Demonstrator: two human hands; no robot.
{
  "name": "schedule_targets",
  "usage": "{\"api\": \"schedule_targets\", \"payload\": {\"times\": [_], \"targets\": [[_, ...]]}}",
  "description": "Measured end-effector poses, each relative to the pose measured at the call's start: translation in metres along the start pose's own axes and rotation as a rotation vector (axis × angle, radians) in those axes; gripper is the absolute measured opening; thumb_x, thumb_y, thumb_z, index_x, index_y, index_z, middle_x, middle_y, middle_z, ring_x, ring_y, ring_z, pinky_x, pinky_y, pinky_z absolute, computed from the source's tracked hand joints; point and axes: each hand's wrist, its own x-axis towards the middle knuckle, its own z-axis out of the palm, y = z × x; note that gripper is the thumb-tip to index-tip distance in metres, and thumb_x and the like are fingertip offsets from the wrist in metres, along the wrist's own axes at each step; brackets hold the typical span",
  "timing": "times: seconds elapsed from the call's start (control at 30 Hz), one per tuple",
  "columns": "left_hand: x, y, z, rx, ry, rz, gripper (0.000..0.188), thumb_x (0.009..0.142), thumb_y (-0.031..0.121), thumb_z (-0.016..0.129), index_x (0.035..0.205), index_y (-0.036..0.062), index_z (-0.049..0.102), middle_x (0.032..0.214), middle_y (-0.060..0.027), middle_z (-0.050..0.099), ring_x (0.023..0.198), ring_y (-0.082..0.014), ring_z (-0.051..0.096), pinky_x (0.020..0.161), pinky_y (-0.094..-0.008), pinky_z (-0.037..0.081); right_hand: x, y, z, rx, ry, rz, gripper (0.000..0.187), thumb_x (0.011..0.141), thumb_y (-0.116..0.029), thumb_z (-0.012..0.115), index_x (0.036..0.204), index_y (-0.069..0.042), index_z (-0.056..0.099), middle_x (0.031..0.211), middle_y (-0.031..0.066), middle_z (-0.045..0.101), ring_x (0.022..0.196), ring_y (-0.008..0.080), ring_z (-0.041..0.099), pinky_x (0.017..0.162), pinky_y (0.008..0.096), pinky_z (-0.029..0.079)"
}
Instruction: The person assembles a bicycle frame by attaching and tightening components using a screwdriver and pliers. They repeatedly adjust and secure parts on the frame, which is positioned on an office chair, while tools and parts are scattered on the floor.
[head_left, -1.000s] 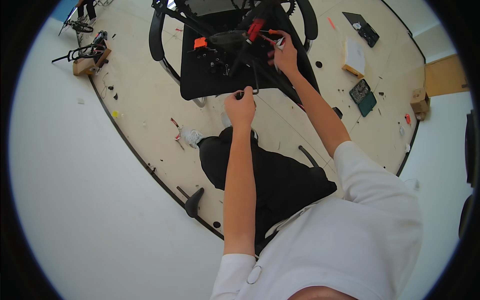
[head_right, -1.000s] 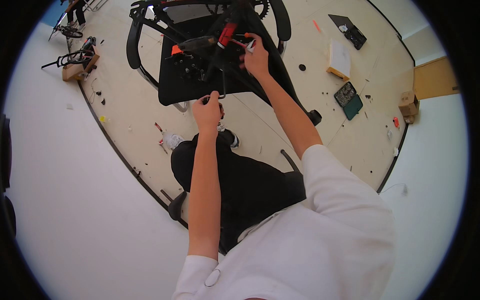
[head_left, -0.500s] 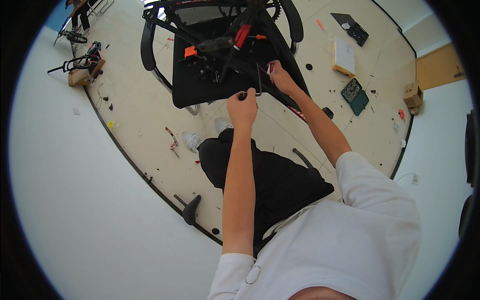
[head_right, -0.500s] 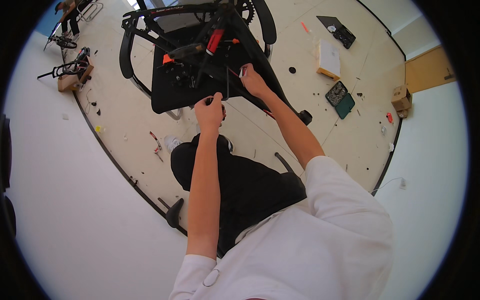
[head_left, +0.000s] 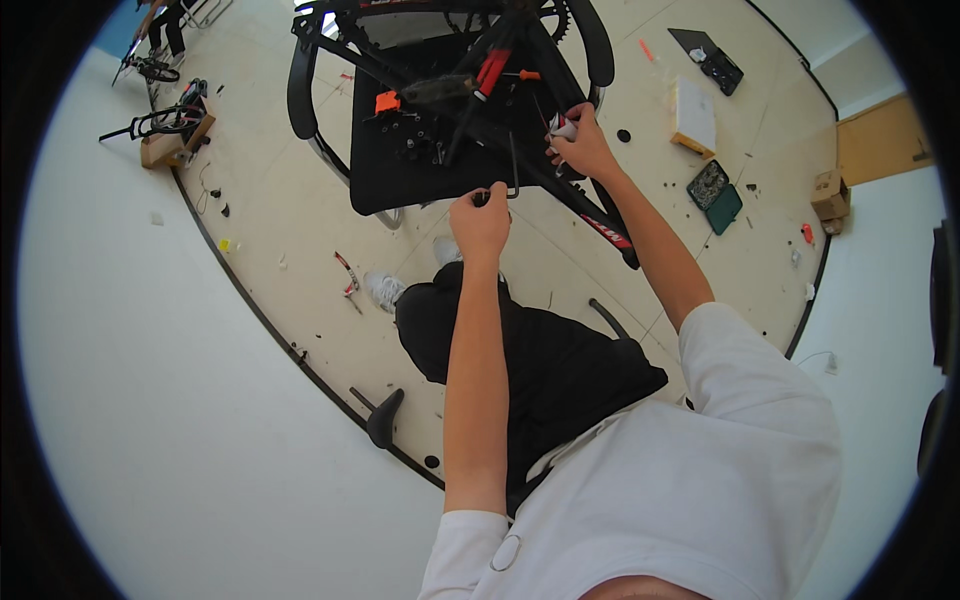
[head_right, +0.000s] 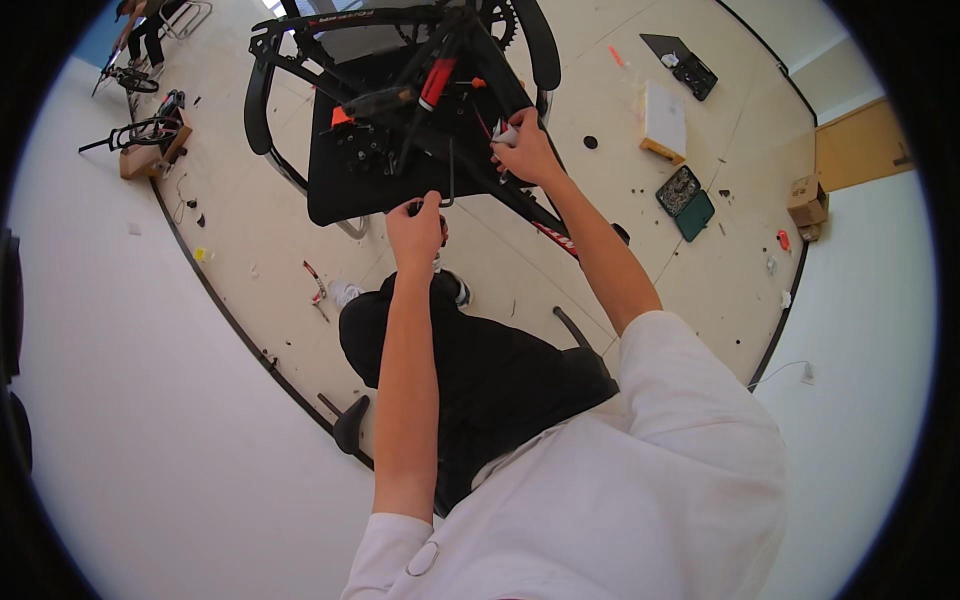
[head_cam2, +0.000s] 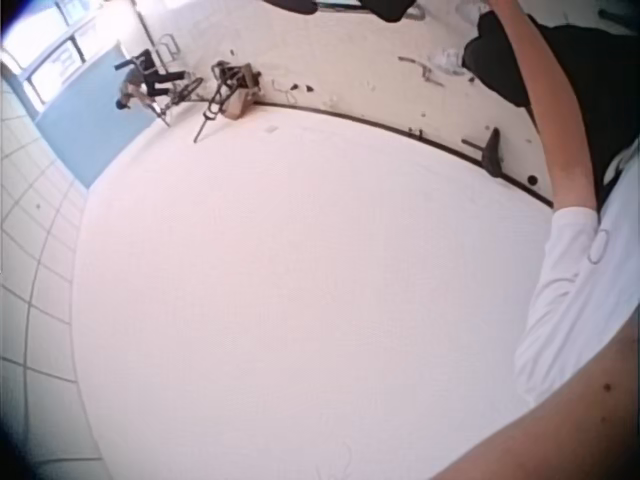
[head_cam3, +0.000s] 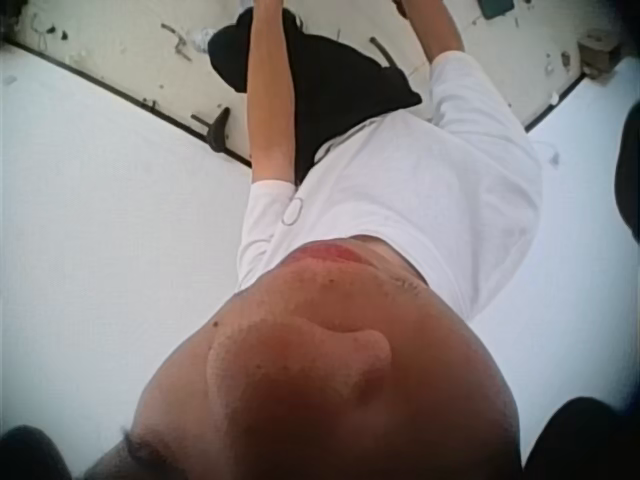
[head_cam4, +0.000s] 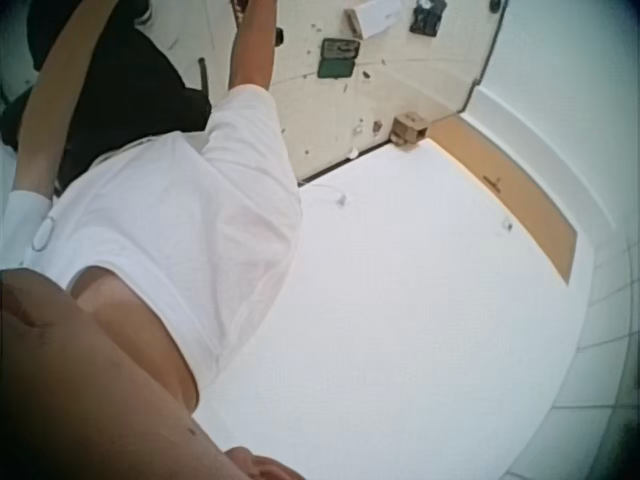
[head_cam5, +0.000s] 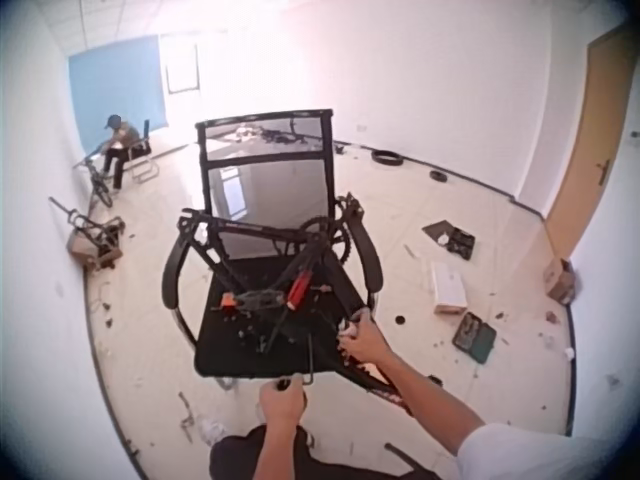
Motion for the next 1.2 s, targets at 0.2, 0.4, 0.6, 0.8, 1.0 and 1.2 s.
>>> {"api": "schedule_targets", "payload": {"times": [0.2, 0.4, 0.6, 0.8, 1.0, 1.2], "targets": [[0.001, -0.004, 0.003, 0.005, -0.02, 0.025, 0.037, 0.08, 0.027, 0.064, 0.058, -0.0015, 0.056, 0.051, -0.0054, 0.056, 0.048, -0.014, 0.051, 0.052, -0.0311, 0.041, 0.011, 0.003, -0.008, -0.09, 0.021, -0.247, 0.041, 0.073, -0.014, 0.071, 0.109, 0.004, 0.061, 0.103, 0.0125, 0.064, 0.084, 0.0218, 0.067, 0.072, 0.0321, 0.056], [0.001, -0.01, 0.004, 0.136, -0.064, 0.104, 0.038, 0.08, 0.03, 0.063, 0.061, -0.0024, 0.058, 0.053, -0.0096, 0.057, 0.05, -0.0228, 0.053, 0.055, -0.0357, 0.044, 0.043, -0.032, 0.029, -0.231, -0.082, -0.359, 0.043, 0.071, -0.02, 0.075, 0.11, -0.003, 0.069, 0.093, 0.0108, 0.07, 0.081, 0.0189, 0.068, 0.075, 0.0308, 0.053], [-0.015, -0.003, 0.001, 0.65, -0.174, 0.227, 0.033, 0.076, 0.031, 0.064, 0.072, -0.0017, 0.068, 0.068, -0.0191, 0.066, 0.066, -0.0361, 0.065, 0.065, -0.041, 0.053, 0.082, -0.051, 0.093, -0.157, -0.154, -0.421, 0.036, 0.069, -0.015, 0.077, 0.101, 0.0, 0.068, 0.084, 0.0129, 0.072, 0.078, 0.0216, 0.07, 0.075, 0.0314, 0.054], [-0.017, 0.0, -0.009, 0.582, -0.168, 0.214, 0.035, 0.074, 0.029, 0.064, 0.061, -0.0034, 0.06, 0.056, -0.0179, 0.058, 0.053, -0.0337, 0.057, 0.056, -0.041, 0.047, 0.097, -0.047, 0.134, -0.279, -0.052, -0.308, 0.03, 0.074, -0.024, 0.074, 0.099, -0.008, 0.071, 0.086, 0.0124, 0.073, 0.083, 0.0238, 0.071, 0.077, 0.0355, 0.055], [-0.013, 0.001, -0.005, 0.554, -0.199, 0.21, 0.035, 0.074, 0.028, 0.064, 0.061, -0.0035, 0.06, 0.056, -0.0186, 0.058, 0.054, -0.0344, 0.058, 0.056, -0.0408, 0.047, 0.109, -0.028, 0.141, -0.417, 0.047, -0.485, 0.027, 0.075, -0.026, 0.071, 0.095, -0.01, 0.071, 0.09, 0.0136, 0.071, 0.084, 0.0307, 0.069, 0.075, 0.0402, 0.055], [-0.011, 0.001, 0.005, 0.537, -0.208, 0.265, 0.035, 0.076, 0.029, 0.066, 0.062, -0.0033, 0.062, 0.058, -0.0193, 0.06, 0.056, -0.0356, 0.059, 0.058, -0.0415, 0.048, 0.102, -0.036, 0.149, -0.687, 0.066, -0.315, 0.026, 0.077, -0.029, 0.064, 0.095, -0.011, 0.071, 0.087, 0.0151, 0.07, 0.082, 0.0342, 0.068, 0.074, 0.0452, 0.055]]}}
